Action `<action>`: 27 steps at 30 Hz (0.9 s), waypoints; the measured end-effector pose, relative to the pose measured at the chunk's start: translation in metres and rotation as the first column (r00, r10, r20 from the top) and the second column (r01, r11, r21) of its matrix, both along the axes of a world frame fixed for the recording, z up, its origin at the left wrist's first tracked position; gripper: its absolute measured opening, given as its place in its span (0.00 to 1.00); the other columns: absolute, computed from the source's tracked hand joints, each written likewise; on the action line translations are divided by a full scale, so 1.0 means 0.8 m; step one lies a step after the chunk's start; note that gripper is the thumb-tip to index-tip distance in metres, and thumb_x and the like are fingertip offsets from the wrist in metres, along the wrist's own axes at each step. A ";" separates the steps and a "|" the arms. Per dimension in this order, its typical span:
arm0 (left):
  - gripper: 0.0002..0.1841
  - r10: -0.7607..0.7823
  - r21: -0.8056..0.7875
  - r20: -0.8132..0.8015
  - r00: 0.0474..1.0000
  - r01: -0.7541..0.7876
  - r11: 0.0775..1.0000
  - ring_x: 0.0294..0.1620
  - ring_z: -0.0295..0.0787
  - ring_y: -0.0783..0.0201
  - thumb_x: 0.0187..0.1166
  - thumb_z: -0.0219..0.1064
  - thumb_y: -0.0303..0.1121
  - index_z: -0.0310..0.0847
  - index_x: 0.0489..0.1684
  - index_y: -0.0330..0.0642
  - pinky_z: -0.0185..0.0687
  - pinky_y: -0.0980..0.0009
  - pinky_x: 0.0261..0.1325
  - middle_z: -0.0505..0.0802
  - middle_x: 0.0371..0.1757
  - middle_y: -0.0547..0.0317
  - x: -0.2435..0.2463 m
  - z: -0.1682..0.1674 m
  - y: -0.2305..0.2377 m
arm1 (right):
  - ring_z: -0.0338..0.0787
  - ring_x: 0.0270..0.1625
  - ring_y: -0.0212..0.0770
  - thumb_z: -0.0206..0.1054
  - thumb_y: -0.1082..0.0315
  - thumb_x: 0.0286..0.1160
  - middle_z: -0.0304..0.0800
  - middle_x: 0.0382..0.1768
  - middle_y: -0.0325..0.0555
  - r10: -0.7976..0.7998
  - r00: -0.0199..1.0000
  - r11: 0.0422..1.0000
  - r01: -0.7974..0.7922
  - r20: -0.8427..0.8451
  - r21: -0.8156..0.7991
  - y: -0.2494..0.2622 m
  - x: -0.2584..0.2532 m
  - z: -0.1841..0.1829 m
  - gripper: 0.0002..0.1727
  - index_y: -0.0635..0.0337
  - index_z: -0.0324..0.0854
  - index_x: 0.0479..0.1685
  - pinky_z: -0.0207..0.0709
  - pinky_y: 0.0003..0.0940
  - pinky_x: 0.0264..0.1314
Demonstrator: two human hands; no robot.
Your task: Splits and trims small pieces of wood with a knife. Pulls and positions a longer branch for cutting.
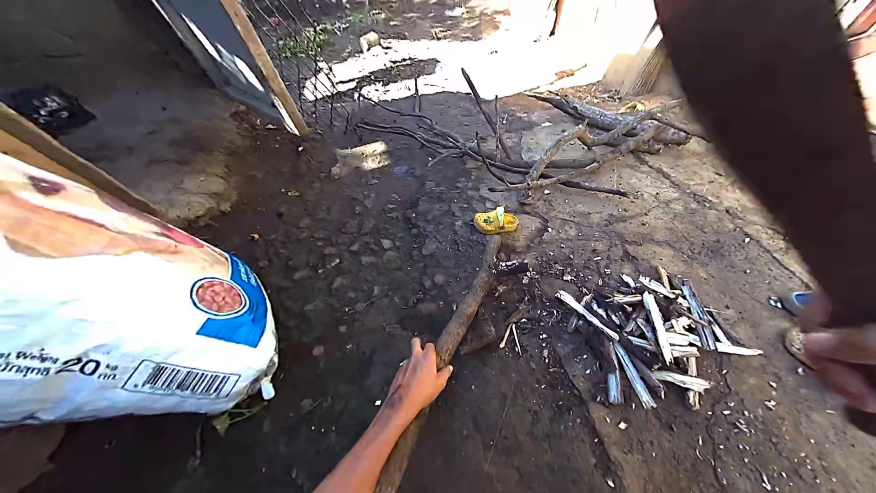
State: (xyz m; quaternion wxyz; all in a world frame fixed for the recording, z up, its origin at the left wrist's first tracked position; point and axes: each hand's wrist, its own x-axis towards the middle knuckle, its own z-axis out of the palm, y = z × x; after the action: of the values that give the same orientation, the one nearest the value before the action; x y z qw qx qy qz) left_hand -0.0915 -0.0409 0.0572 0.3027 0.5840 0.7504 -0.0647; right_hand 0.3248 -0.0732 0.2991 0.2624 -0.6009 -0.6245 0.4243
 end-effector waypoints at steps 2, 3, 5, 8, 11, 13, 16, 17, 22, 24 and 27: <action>0.32 -0.058 -0.015 -0.061 0.996 0.057 0.998 0.67 0.87 0.40 0.83 0.68 0.45 0.69 0.80 0.33 0.85 0.49 0.67 0.63 0.88 0.36 0.007 0.011 0.007 | 0.79 0.13 0.24 0.61 0.62 0.75 0.79 0.13 0.27 0.280 0.955 0.957 -0.285 -0.100 -0.048 0.028 -0.053 -0.020 0.08 0.41 0.81 0.28 0.76 0.22 0.16; 0.31 -0.088 -0.001 -0.090 0.992 0.089 0.996 0.66 0.87 0.39 0.83 0.67 0.43 0.68 0.80 0.33 0.85 0.48 0.66 0.63 0.88 0.35 0.008 0.009 0.008 | 0.79 0.14 0.25 0.60 0.62 0.77 0.80 0.14 0.27 0.332 0.933 0.936 -0.344 -0.136 -0.073 0.037 -0.088 -0.035 0.08 0.43 0.80 0.29 0.76 0.22 0.17; 0.30 -0.133 0.050 -0.125 0.983 0.140 0.989 0.66 0.86 0.36 0.83 0.67 0.40 0.68 0.80 0.32 0.86 0.47 0.65 0.65 0.87 0.34 0.005 -0.002 0.010 | 0.79 0.15 0.28 0.58 0.63 0.80 0.78 0.15 0.30 0.347 0.923 0.917 -0.371 -0.165 -0.146 0.049 -0.155 -0.081 0.09 0.50 0.78 0.31 0.77 0.26 0.19; 0.29 -0.158 0.089 -0.118 0.980 0.169 0.982 0.67 0.86 0.35 0.81 0.70 0.39 0.71 0.78 0.34 0.86 0.46 0.64 0.64 0.89 0.35 -0.005 -0.008 0.011 | 0.81 0.18 0.36 0.57 0.61 0.84 0.79 0.20 0.40 0.262 0.963 0.920 -0.270 -0.069 -0.283 0.056 -0.230 -0.187 0.12 0.59 0.82 0.40 0.79 0.35 0.24; 0.35 -0.092 0.141 -0.049 0.995 0.098 0.985 0.68 0.84 0.34 0.76 0.75 0.38 0.68 0.84 0.39 0.86 0.45 0.64 0.58 0.91 0.34 -0.019 -0.009 0.007 | 0.82 0.19 0.38 0.55 0.57 0.87 0.80 0.21 0.44 0.126 0.990 0.884 -0.085 0.061 -0.461 0.051 -0.273 -0.306 0.17 0.61 0.82 0.42 0.79 0.38 0.25; 0.49 0.056 0.135 0.021 0.998 -0.058 0.989 0.65 0.86 0.33 0.71 0.79 0.38 0.52 0.94 0.44 0.87 0.45 0.62 0.54 0.92 0.33 -0.027 -0.008 -0.009 | 0.81 0.18 0.37 0.56 0.55 0.86 0.79 0.19 0.42 0.044 0.989 0.858 0.036 0.144 -0.512 0.043 -0.282 -0.362 0.17 0.58 0.81 0.37 0.78 0.37 0.24; 0.56 0.217 -0.054 0.062 0.974 -0.214 0.975 0.71 0.83 0.32 0.67 0.82 0.48 0.46 0.95 0.44 0.80 0.39 0.70 0.69 0.85 0.30 -0.047 -0.020 -0.052 | 0.79 0.18 0.38 0.58 0.57 0.86 0.77 0.19 0.42 -0.009 0.994 0.843 0.068 0.113 -0.534 0.026 -0.270 -0.387 0.17 0.59 0.81 0.35 0.76 0.38 0.24; 0.53 0.216 -0.093 0.070 0.974 -0.210 0.973 0.72 0.82 0.33 0.67 0.82 0.50 0.51 0.93 0.42 0.78 0.37 0.71 0.77 0.79 0.30 -0.052 -0.032 -0.065 | 0.79 0.15 0.36 0.57 0.57 0.87 0.78 0.17 0.41 -0.026 0.998 0.825 0.058 0.065 -0.562 0.024 -0.261 -0.388 0.16 0.60 0.80 0.37 0.77 0.35 0.21; 0.54 0.245 -0.082 0.035 0.969 -0.242 0.967 0.74 0.80 0.36 0.65 0.82 0.45 0.50 0.92 0.36 0.79 0.44 0.73 0.71 0.82 0.30 -0.034 -0.067 -0.092 | 0.78 0.14 0.35 0.59 0.59 0.85 0.77 0.16 0.41 -0.004 0.998 0.808 0.043 0.068 -0.588 0.024 -0.226 -0.386 0.14 0.58 0.81 0.38 0.76 0.33 0.19; 0.52 0.278 -0.054 0.026 0.960 -0.276 0.960 0.70 0.85 0.38 0.63 0.82 0.45 0.54 0.88 0.35 0.80 0.43 0.70 0.84 0.71 0.33 -0.032 -0.072 -0.087 | 0.79 0.16 0.36 0.59 0.58 0.84 0.78 0.18 0.41 0.032 0.995 0.845 0.023 0.095 -0.534 0.024 -0.224 -0.376 0.13 0.57 0.83 0.37 0.76 0.35 0.22; 0.47 0.320 -0.046 0.064 0.945 -0.318 0.947 0.65 0.88 0.39 0.68 0.78 0.48 0.58 0.88 0.37 0.82 0.42 0.66 0.90 0.62 0.35 -0.034 -0.071 -0.082 | 0.80 0.18 0.36 0.58 0.58 0.84 0.79 0.19 0.40 0.077 0.990 0.901 -0.019 0.116 -0.433 0.016 -0.230 -0.362 0.14 0.55 0.83 0.35 0.77 0.38 0.25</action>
State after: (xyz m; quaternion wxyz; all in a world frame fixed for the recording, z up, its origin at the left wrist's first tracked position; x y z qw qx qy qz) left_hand -0.1191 -0.1068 0.0000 0.3456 0.4514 0.8227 -0.0074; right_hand 0.1410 -0.0601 0.0098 0.0711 -0.6548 -0.5456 0.5182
